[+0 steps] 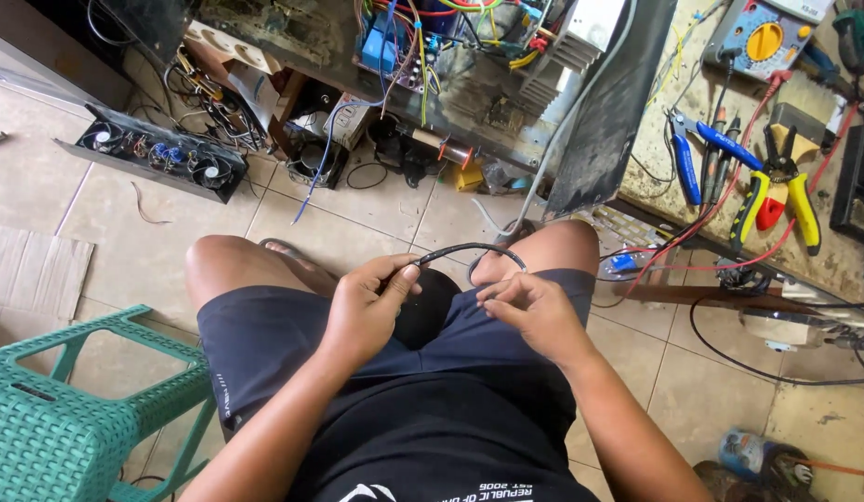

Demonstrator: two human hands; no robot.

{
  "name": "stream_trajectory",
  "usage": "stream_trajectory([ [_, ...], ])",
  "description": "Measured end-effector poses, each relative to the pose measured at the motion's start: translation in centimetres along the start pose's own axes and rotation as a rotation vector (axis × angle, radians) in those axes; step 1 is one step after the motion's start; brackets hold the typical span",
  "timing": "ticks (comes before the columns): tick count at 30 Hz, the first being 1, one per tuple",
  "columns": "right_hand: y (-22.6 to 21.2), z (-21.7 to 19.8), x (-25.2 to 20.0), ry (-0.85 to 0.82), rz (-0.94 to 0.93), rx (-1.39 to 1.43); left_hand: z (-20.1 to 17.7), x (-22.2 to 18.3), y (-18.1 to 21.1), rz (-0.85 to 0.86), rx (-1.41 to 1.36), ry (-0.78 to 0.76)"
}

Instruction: The person is stripping wires and making electrical connections inside a disassembled electronic device on a workbench.

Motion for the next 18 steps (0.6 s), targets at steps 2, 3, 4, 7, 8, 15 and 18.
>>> stream_trajectory([
  [2,0.3,1.0,0.1,-0.034,0.036,0.02,-0.2,-0.2,0.0,-0.042,-0.018,0.011],
  [3,0.4,1.4,0.2,-0.031,0.052,0.015,-0.3,-0.2,-0.2,-0.086,-0.073,0.032],
  [4,0.5,1.8,0.3,-0.029,0.067,0.01,-0.4,-0.3,-0.5,-0.129,-0.129,0.054],
  [7,1.2,2.1,1.2,-0.005,0.069,0.042,-1.8,0.3,-1.4,-0.173,-0.354,0.215],
  [8,2.3,2.3,1.8,-0.015,0.073,0.039,-2.1,0.5,-1.1,-0.176,-0.354,0.226],
  [15,4.5,3.9,6.2,0.06,0.115,-0.346,-6.7,0.9,-3.1,-0.244,-0.885,0.472],
  [18,5.9,5.0,8.8,0.049,0.15,-0.442,-8.0,0.9,-5.2,-0.246,-0.968,0.507],
])
Point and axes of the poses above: each hand's wrist, its own x-axis towards the middle knuckle, its own z-axis out of the palm, y = z × x, the point moved 7 cm from there along x, towards the middle knuckle, and after that the axes turned 5 degrees about z, right-handed, at the moved point
